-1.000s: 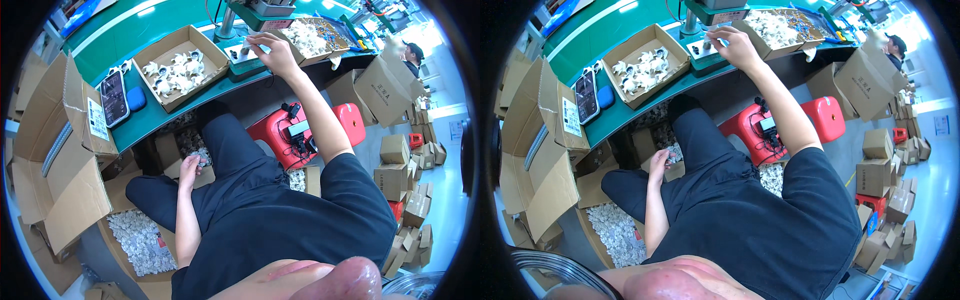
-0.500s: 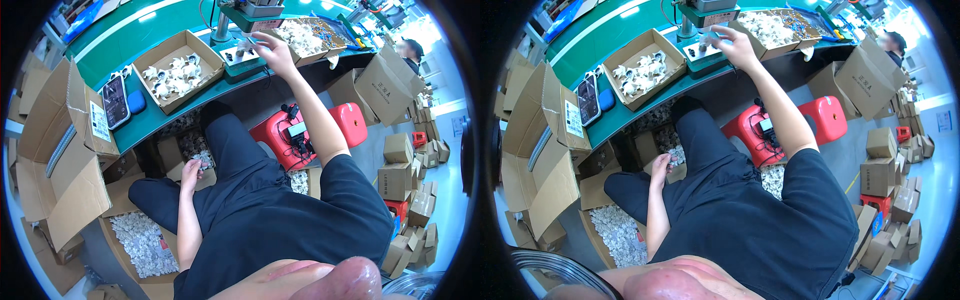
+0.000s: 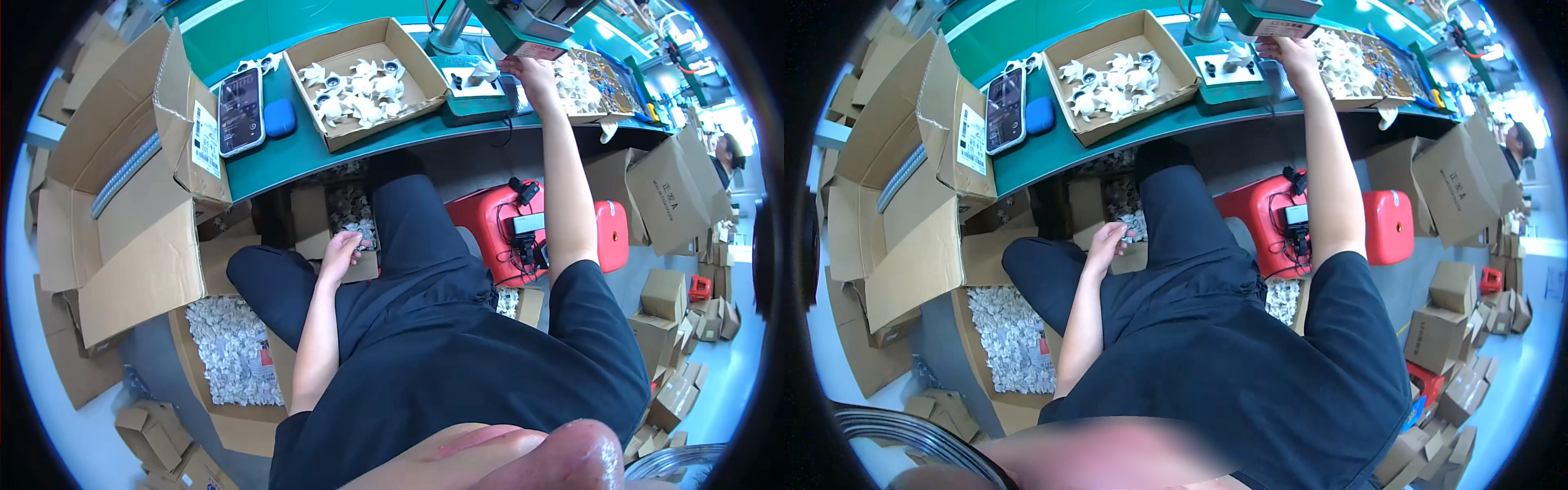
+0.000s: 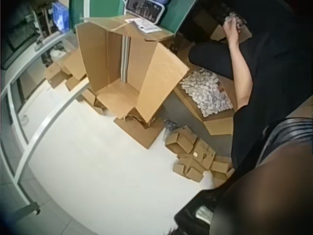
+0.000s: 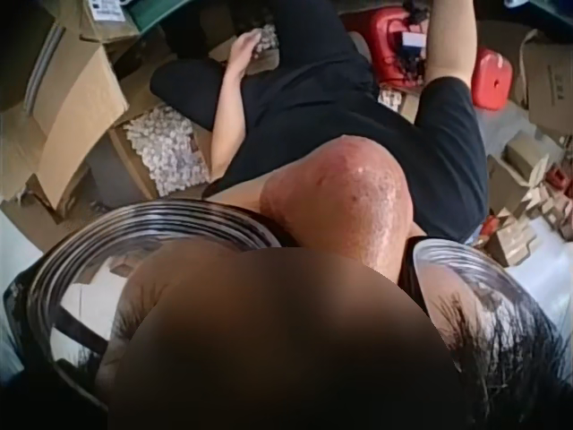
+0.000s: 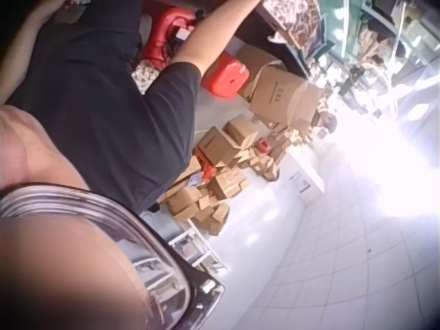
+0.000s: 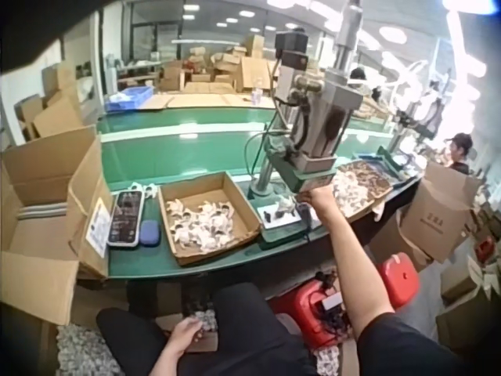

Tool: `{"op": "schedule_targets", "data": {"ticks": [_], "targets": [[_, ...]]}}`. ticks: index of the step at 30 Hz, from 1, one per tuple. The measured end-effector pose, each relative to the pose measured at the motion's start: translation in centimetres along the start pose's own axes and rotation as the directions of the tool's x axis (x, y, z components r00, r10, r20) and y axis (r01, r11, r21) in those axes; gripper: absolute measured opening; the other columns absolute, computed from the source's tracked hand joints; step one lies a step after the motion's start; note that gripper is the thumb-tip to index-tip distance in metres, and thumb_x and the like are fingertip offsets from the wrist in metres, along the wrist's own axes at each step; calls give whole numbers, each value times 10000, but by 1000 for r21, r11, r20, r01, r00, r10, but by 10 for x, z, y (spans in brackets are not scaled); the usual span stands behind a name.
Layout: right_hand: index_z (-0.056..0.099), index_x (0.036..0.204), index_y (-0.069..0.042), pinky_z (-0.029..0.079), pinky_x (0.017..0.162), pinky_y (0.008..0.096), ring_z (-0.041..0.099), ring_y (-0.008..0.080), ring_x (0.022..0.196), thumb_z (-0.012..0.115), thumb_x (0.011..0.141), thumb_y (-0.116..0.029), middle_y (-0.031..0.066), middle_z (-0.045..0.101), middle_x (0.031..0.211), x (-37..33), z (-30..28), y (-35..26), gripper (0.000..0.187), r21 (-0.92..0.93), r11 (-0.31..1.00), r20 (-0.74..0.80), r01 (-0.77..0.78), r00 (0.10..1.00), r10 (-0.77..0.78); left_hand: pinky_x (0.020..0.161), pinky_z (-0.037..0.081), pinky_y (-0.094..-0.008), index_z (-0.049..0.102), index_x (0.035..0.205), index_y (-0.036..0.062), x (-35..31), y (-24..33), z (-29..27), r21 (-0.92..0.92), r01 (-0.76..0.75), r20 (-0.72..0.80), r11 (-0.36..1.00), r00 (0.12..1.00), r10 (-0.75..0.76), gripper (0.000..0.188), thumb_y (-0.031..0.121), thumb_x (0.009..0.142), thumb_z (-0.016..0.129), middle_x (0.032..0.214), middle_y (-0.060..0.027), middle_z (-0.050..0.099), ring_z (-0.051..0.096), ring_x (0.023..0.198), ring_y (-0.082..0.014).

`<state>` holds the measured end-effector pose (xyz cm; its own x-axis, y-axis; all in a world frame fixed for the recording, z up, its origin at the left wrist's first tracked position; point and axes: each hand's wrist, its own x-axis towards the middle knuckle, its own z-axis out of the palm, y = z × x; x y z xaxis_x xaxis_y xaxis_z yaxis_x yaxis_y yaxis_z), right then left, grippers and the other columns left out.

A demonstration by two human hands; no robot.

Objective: Manual assembly and packaging of small electronic components at a production workbench.

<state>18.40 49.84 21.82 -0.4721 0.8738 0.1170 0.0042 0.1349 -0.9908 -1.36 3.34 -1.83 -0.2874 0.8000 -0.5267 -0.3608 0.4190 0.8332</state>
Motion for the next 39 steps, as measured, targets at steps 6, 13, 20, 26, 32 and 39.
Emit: {"op": "schedule_targets", "data": {"ticks": [6, 13, 20, 26, 32, 39], "targets": [[664, 1043, 86, 561, 827, 328, 700, 218, 927, 494, 926, 20, 133, 722, 984, 0, 19, -13, 217, -185, 982, -217, 39, 973, -79, 628, 451, -210, 619, 1156, 29, 1, -4, -2, 16, 11, -2, 1000, 1000, -11, 294, 286, 1016, 590, 1021, -61, 735, 553, 716, -45], [677, 916, 30, 520, 727, 315, 652, 169, 772, 530, 955, -110, 94, 702, 870, 15, 3, 24, 207, -114, 977, -89, 180, 978, -190, 647, 447, -202, 624, 1158, 72, 6, -7, -4, 10, 42, 1, 999, 999, -42, 253, 277, 1020, 574, 1041, -44, 731, 547, 737, -44], [749, 1047, 31, 456, 786, 251, 598, 98, 799, 672, 949, -391, 50, 725, 908, -30, 34, -16, 440, -365, 908, 142, 206, 976, -164, 649, 457, -213, 609, 1182, 36, 15, -9, -3, 29, 82, 19, 996, 996, -82, 285, 270, 1023, 573, 1033, -53, 731, 556, 741, -55], [751, 1057, 17, 445, 796, 239, 590, 61, 856, 680, 950, -466, 28, 718, 946, -27, 27, -15, 500, -364, 927, 240, 94, 971, -5, 618, 444, -214, 603, 1165, 19, 19, -5, 2, 25, 94, 43, 995, 995, -95, 301, 273, 1004, 605, 1017, -67, 743, 549, 712, -52], [763, 1070, -3, 438, 873, 246, 604, 78, 923, 693, 916, -527, 47, 723, 986, -29, 22, -15, 551, -393, 918, 194, 49, 980, 31, 644, 448, -216, 607, 1183, 30, 19, 0, 1, 31, 90, 39, 995, 995, -91, 301, 281, 1017, 585, 1028, -54, 732, 546, 735, -54], [741, 1112, 20, 445, 978, 348, 647, 175, 1049, 642, 930, -435, 130, 733, 1071, -14, 9, 1, 500, -495, 868, 123, 43, 992, 21, 642, 444, -212, 604, 1191, 35, 17, -6, -1, 49, 96, 56, 994, 994, -99, 322, 303, 1013, 594, 1024, -51, 731, 542, 738, -51]]}}
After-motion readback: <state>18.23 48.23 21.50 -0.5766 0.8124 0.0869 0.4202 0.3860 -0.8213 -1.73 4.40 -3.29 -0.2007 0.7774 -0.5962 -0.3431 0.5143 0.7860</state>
